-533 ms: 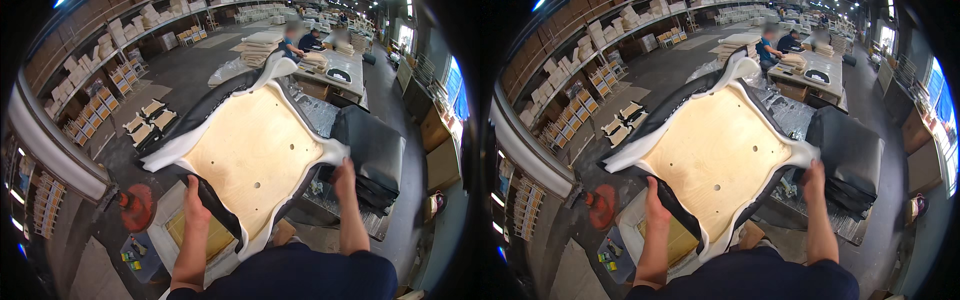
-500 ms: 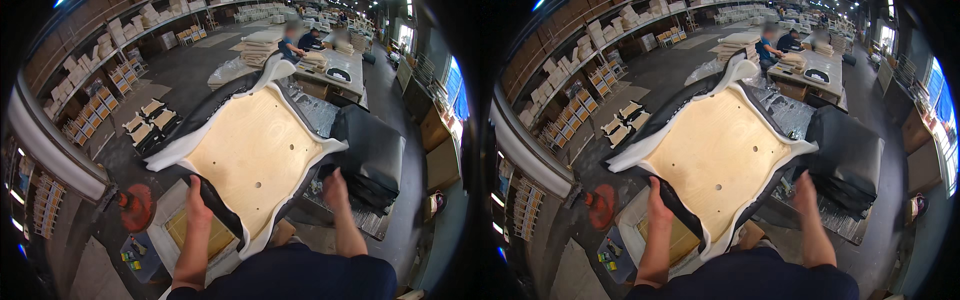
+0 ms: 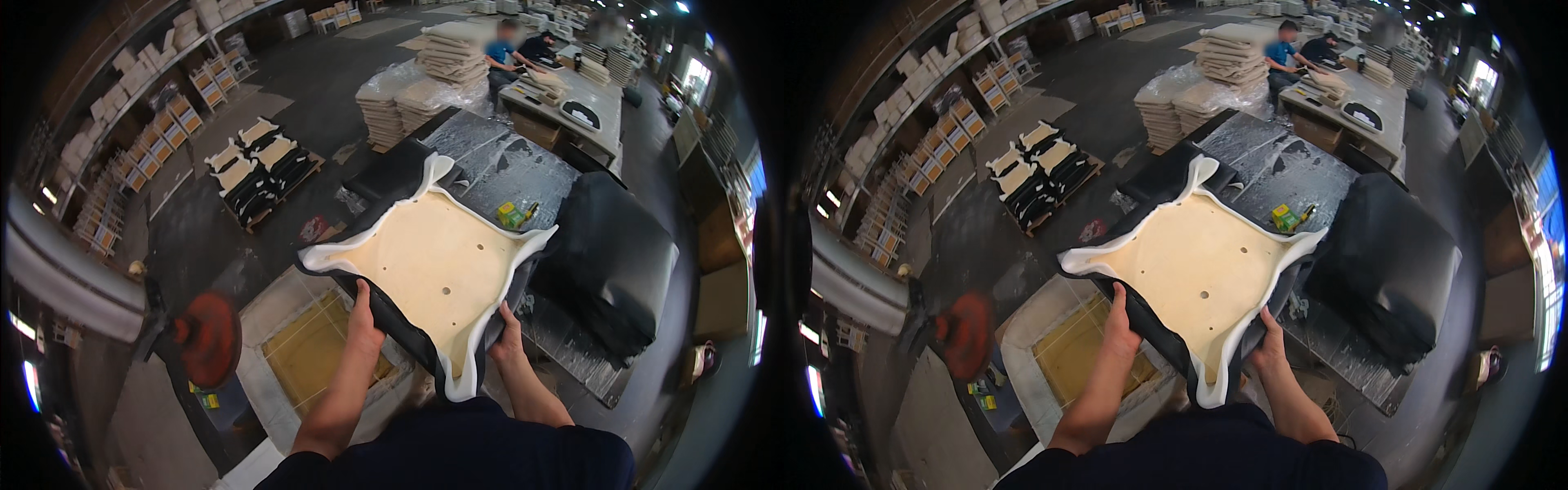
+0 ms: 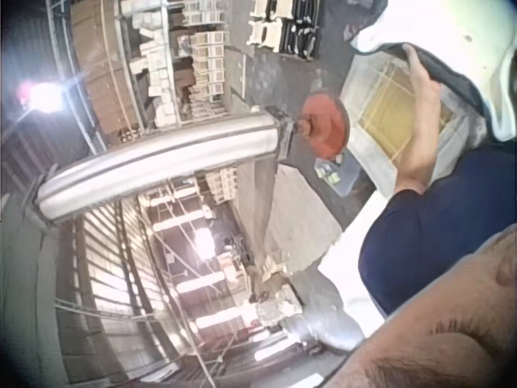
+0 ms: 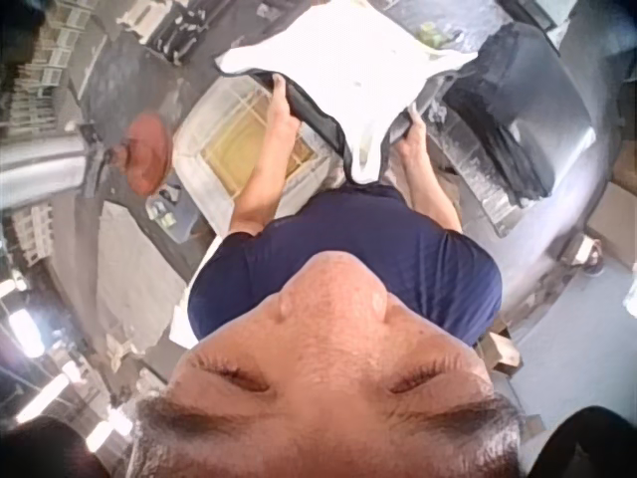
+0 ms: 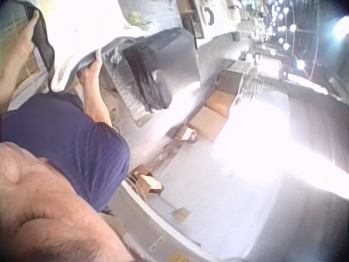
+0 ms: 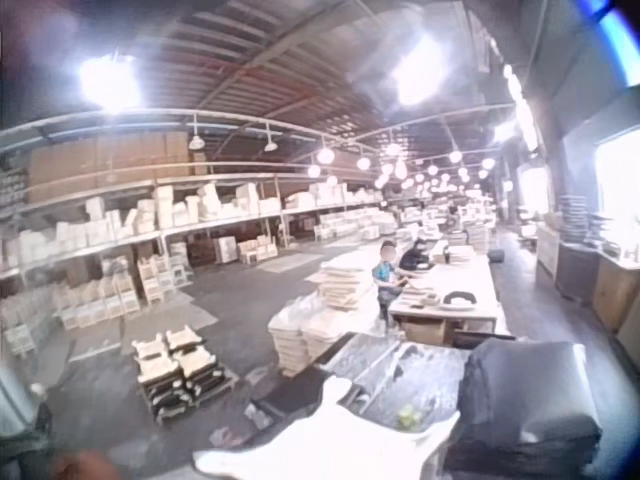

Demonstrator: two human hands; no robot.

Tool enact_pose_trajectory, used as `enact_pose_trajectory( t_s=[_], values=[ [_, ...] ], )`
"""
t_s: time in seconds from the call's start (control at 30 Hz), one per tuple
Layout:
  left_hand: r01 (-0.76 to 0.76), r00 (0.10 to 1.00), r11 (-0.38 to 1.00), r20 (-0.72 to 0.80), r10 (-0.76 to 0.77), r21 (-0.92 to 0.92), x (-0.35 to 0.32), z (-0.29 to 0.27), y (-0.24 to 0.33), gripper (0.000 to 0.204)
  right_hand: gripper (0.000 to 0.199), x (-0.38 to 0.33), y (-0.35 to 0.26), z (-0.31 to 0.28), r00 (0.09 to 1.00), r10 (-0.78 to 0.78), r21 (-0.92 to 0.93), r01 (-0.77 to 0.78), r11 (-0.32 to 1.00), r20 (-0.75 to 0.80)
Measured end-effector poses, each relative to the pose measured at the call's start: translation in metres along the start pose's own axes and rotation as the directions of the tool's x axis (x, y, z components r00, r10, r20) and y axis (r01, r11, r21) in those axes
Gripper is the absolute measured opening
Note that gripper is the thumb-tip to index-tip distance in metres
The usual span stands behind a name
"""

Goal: The person uses a pneumatic staple gun to attach a white fabric cover to a chair seat base. They then place a black cushion on the seat, remove it, and cover the base with a white sheet, smoothing it into place.

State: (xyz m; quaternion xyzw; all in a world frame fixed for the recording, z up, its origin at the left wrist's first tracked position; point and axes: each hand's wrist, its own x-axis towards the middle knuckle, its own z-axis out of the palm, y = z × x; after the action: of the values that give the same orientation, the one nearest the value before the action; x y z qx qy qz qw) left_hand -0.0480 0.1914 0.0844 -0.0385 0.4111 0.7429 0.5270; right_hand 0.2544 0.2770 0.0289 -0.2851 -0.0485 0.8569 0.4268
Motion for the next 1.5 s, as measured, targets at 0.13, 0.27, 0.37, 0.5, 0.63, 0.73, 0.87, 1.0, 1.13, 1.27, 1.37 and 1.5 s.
enact_pose_trajectory(
  t_s=[0.13,0.27,0.37,0.5,0.63,0.73,0.87,1.0,1.13,1.27,1.37,1.5],
  values=[
    [0.017,0.999,1.000,-0.049,-0.017,-0.009,0.037,0.003,-0.009,0.068,0.058,0.045,-0.021,-0.002,0.997,-0.004,-0.035,0.002,0.999,-0.072],
    [-0.134,0.973,0.927,-0.132,0.190,0.351,0.085,0.017,-0.007,0.059,0.061,0.100,-0.047,0.007,0.995,-0.039,-0.093,0.030,0.995,-0.093],
    [-0.259,0.819,0.420,-0.033,0.572,0.870,0.125,0.019,-0.002,0.062,0.057,0.147,-0.063,0.014,0.987,-0.038,-0.098,0.023,0.995,-0.154],
    [-0.177,0.856,-0.434,0.355,0.375,0.883,0.162,0.021,-0.012,0.046,0.051,0.222,-0.096,0.022,0.988,-0.104,-0.108,0.092,0.990,-0.113],
    [-0.126,0.882,-0.334,0.259,0.394,0.934,0.161,0.024,-0.012,0.036,0.053,0.310,-0.113,0.023,0.972,-0.172,-0.133,0.151,0.979,-0.159],
    [-0.194,0.804,-0.319,0.336,0.490,0.928,0.169,0.022,-0.005,0.027,0.053,0.390,-0.117,0.034,0.968,-0.235,-0.127,0.223,0.966,-0.089],
    [-0.203,0.765,-0.271,0.326,0.556,0.941,0.172,0.016,-0.008,0.018,0.050,0.486,-0.110,0.073,0.967,-0.240,-0.149,0.226,0.963,-0.084],
    [-0.171,0.775,-0.336,0.337,0.535,0.926,0.175,0.015,-0.005,0.010,0.046,0.573,-0.098,0.106,0.973,-0.227,-0.112,0.232,0.966,0.050],
    [-0.192,0.777,-0.310,0.338,0.531,0.931,0.173,0.020,-0.004,0.006,0.044,0.640,-0.069,0.112,0.984,-0.156,-0.071,0.162,0.984,0.084],
    [-0.224,0.794,-0.315,0.360,0.490,0.922,0.174,0.024,0.000,0.003,0.043,0.690,-0.028,0.081,0.998,-0.066,-0.086,0.063,0.994,-0.023],
    [-0.259,0.776,-0.320,0.394,0.493,0.911,0.177,0.022,-0.002,0.001,0.046,0.705,-0.004,0.051,0.945,0.017,-0.237,-0.099,0.966,-0.325],
    [-0.183,0.813,-0.326,0.330,0.479,0.927,0.170,0.023,-0.007,0.003,0.051,0.700,0.003,0.045,0.976,0.016,-0.405,-0.105,0.908,-0.217]
  ],
)
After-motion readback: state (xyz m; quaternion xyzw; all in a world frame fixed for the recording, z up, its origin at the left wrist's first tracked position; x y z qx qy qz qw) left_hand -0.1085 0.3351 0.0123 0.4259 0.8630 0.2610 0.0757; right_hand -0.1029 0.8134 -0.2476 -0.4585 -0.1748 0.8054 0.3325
